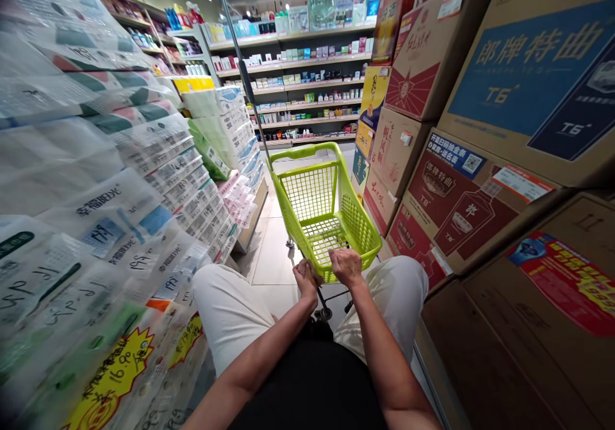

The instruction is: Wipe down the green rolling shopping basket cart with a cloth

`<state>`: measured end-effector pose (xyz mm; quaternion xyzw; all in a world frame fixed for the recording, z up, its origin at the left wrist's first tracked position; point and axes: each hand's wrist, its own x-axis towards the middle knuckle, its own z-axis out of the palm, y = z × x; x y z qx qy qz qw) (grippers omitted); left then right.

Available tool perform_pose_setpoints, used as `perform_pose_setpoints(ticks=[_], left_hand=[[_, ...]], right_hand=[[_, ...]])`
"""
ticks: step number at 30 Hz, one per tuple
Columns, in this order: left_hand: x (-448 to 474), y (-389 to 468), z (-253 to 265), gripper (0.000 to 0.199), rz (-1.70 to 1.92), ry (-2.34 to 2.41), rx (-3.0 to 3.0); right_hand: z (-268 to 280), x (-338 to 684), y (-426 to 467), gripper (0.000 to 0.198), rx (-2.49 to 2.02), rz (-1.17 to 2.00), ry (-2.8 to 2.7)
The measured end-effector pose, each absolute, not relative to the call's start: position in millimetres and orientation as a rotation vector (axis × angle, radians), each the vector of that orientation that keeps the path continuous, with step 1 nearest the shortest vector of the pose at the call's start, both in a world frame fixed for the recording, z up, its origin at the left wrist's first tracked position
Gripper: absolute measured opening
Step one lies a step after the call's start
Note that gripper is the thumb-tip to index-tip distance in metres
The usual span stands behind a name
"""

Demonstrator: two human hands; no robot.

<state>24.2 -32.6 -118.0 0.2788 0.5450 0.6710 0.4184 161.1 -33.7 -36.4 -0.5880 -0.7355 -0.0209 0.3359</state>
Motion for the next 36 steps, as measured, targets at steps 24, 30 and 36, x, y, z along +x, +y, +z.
perform_pose_setpoints(ticks=[24, 30, 36], left_hand=[[-1, -12, -92, 0.028, 1.688, 1.338, 1.078], [-3, -6, -78, 0.025, 1.756, 1.306, 1.077], [8, -6, -78, 0.036, 1.748, 1.203, 1.112]], right_hand=[[-17, 118, -43, 0.072, -1.748, 0.059, -2.127], [-20, 132, -45, 0.064, -1.695, 0.017, -2.169], [-23, 145, -54, 0.061, -1.704, 0.043, -2.209]])
